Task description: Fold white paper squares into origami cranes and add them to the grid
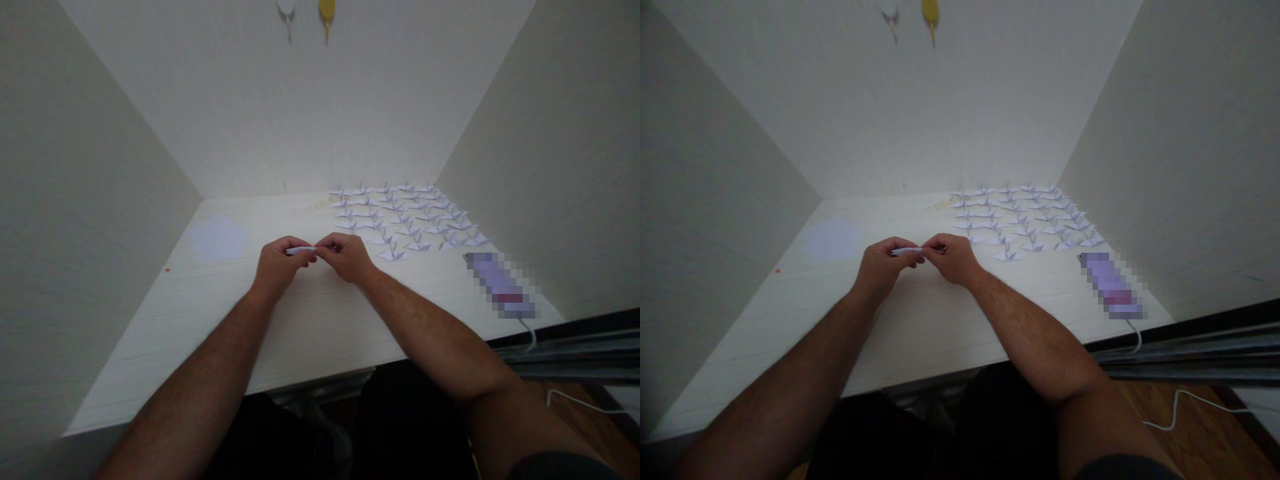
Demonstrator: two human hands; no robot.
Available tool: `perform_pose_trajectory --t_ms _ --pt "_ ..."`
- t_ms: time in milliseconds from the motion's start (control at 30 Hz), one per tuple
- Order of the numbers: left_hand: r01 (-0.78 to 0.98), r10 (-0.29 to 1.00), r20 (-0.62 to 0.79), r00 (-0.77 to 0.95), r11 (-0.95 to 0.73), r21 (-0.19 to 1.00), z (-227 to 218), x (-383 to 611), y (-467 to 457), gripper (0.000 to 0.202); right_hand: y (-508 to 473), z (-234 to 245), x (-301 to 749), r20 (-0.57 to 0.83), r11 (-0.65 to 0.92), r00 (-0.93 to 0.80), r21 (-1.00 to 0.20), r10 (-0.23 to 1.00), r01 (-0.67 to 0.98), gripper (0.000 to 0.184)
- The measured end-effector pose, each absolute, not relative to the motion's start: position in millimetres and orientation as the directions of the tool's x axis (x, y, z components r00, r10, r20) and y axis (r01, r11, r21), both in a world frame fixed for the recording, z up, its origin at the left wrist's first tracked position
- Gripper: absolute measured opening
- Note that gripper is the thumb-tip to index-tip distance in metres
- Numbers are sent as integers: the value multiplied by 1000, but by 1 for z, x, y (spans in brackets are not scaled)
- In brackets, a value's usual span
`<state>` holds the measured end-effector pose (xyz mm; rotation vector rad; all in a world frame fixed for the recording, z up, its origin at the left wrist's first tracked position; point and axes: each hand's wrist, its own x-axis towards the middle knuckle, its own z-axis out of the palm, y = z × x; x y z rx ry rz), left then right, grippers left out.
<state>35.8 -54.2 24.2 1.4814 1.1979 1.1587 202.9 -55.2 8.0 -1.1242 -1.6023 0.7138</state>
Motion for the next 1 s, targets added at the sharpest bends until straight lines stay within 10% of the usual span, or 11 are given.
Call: perform_pose_trajectory --t_ms 1000 --pt "264 982 163 96 -183 947 18 33 -50 27 -57 8 201 504 469 -48 -759 862 452 7"
